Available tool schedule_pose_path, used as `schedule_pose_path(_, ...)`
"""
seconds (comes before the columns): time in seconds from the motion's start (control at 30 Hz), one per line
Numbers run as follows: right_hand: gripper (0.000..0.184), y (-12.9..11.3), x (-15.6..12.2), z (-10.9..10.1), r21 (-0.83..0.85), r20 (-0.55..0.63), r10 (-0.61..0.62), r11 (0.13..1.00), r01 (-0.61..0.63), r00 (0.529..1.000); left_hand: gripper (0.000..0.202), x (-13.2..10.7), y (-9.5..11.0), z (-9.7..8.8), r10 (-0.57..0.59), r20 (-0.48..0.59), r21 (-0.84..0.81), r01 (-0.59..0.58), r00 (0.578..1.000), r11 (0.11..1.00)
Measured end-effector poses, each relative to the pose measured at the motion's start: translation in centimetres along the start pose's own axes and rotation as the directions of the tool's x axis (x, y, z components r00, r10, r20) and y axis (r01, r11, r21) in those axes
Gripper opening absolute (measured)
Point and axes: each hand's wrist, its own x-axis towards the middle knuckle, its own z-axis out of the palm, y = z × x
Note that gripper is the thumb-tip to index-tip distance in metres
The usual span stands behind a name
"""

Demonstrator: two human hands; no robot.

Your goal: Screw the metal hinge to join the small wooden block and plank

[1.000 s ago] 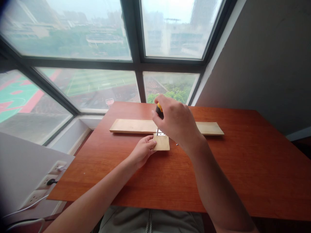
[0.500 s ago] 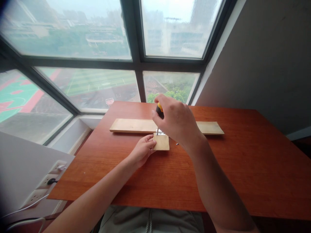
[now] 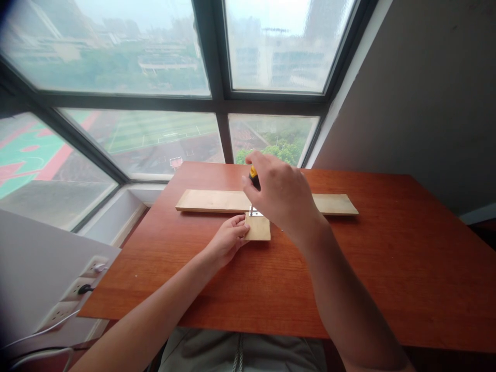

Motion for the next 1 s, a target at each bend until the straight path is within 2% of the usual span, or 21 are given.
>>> schedule_pose_path(0.17,0.035,-0.18,-0.34,-0.32,0.081,0.037,-0.060,0.995,0.057,0.997,0.031,0.03,-0.02,-0.11,0.006,0.007,-0.019,-0.005,1.000,1.000)
schedule_pose_path(0.37,0.028,-0.25,-0.17,-0.14,-0.008,0.016,-0.010,1.000,0.010,1.000,0.027,-0.17,0.38,0.12,-0.008,0.028,-0.008,0.008,1.000,1.000)
schedule_pose_path(0.53,0.023,-0.08,0.00,0.04,0.010,0.005,-0.038,0.999,0.038,0.999,0.027,-0.25,0.58,0.24,-0.022,0.018,-0.017,0.022,1.000,1.000)
schedule_pose_path(1.0,0.027,-0.33,-0.22,-0.38,0.092,0.013,-0.050,0.995,0.048,0.999,0.018,-0.74,0.50,0.57,0.000,0.050,-0.034,0.002,0.999,0.999)
